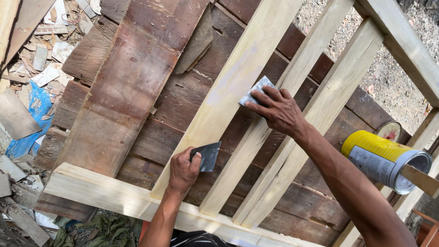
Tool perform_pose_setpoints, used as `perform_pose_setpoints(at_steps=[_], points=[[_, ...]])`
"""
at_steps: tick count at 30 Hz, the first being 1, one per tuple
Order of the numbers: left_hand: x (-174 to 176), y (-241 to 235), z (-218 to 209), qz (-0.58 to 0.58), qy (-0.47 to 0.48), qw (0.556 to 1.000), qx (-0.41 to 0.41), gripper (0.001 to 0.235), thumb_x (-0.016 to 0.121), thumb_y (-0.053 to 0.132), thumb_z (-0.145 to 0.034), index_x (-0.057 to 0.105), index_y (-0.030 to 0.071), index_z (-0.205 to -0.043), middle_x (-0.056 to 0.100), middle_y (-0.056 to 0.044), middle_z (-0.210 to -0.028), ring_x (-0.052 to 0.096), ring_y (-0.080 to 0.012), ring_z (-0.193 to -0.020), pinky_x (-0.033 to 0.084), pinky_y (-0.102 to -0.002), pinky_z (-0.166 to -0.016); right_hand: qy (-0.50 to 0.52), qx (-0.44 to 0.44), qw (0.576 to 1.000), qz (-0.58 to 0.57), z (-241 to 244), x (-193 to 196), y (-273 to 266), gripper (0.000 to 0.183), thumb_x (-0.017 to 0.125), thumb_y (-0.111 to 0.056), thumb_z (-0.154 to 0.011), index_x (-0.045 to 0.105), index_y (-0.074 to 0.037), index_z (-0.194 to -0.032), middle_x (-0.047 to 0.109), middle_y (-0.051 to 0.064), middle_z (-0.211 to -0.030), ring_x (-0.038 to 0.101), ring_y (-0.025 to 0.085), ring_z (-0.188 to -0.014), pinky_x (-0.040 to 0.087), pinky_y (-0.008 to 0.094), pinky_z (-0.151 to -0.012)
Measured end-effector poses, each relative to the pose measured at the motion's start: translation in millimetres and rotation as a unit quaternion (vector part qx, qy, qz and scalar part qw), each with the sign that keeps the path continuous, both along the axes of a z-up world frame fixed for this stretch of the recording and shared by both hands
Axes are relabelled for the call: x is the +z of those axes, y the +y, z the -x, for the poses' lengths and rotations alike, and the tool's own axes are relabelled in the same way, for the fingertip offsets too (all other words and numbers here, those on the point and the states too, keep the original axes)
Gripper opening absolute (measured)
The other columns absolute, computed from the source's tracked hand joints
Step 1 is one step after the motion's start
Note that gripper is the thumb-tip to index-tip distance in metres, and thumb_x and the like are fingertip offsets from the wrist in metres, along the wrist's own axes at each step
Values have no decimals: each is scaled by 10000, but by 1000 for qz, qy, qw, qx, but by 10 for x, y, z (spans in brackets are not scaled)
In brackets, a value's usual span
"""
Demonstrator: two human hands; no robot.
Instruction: The person sands a wooden frame using sandpaper, moving along the edges and slats of the frame. The person holds a second sanding block in the other hand while working on the wood surface.
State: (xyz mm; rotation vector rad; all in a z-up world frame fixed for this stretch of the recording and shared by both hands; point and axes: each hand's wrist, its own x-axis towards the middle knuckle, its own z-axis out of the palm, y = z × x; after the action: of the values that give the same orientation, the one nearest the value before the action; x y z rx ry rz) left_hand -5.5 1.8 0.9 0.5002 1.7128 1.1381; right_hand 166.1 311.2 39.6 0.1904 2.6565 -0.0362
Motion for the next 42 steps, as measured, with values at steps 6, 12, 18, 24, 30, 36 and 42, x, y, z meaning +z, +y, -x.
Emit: perform_pose_setpoints(at_steps=[6, 12, 18, 24, 30, 36, 42], points=[[42, -96, -14, 35, -42, 998, -20, 206, 541, 180, -892, 606, 3, -810, 613, -191, -665, 618, -377, -573, 474, -431, -557, 75, -4, 997, 27, -485, -310, -85, 773, 734, -80, -884, 475, -394, -1542, 406, -19, -1645, 335, 247, -1507, 403, 426, -1091], [8, 20, -5, -5, 4, 1000, 5, 176, 552, 165, -876, 625, 14, -823, 620, -196, -685, 632, -387, -613, 487, -439, -567, 92, -3, 996, -20, -467, -202, -90, 687, 734, -72, -875, 561, -398, -1454, 475, -50, -1592, 375, 213, -1481, 401, 402, -1092], [-1, 13, -17, 12, 6, 1000, 0, 173, 556, 155, -884, 604, 11, -801, 599, -197, -664, 617, -391, -596, 477, -440, -567, 72, -74, 995, 7, 53, -119, 29, 630, 736, -114, -826, 611, -332, -1405, 534, 1, -1511, 469, 261, -1349, 435, 436, -994], [-26, 5, -3, 10, 9, 1000, -11, 188, 544, 164, -897, 590, 11, -799, 589, -209, -673, 608, -415, -613, 473, -440, -574, 1, -106, 993, 43, 207, 156, -365, 631, 732, -127, -765, 632, -296, -1365, 567, 34, -1443, 516, 278, -1264, 454, 446, -879], [-35, -25, -30, -2, 14, 1000, 1, 208, 541, 186, -895, 591, 16, -787, 588, -202, -655, 612, -397, -591, 480, -439, -563, 4, -93, 995, 43, 312, 256, -423, 639, 732, -132, -790, 613, -337, -1383, 580, 4, -1421, 518, 256, -1260, 453, 440, -908], [-65, -24, -24, 17, -12, 1000, -9, 235, 539, 190, -899, 564, -4, -768, 557, -210, -620, 589, -389, -542, 468, -448, -551, -10, -25, 1000, 9, 463, 39, -567, 675, 727, -126, -751, 619, -331, -1385, 571, 16, -1451, 514, 255, -1260, 454, 405, -901], [-79, -27, -27, -1, -3, 1000, 0, 205, 549, 185, -894, 588, 11, -792, 578, -205, -637, 612, -405, -583, 472, -444, -550, -66, -57, 995, 43, 473, 285, -596, 593, 669, -127, -821, 617, -329, -1376, 596, 9, -1393, 532, 244, -1198, 472, 417, -844]])
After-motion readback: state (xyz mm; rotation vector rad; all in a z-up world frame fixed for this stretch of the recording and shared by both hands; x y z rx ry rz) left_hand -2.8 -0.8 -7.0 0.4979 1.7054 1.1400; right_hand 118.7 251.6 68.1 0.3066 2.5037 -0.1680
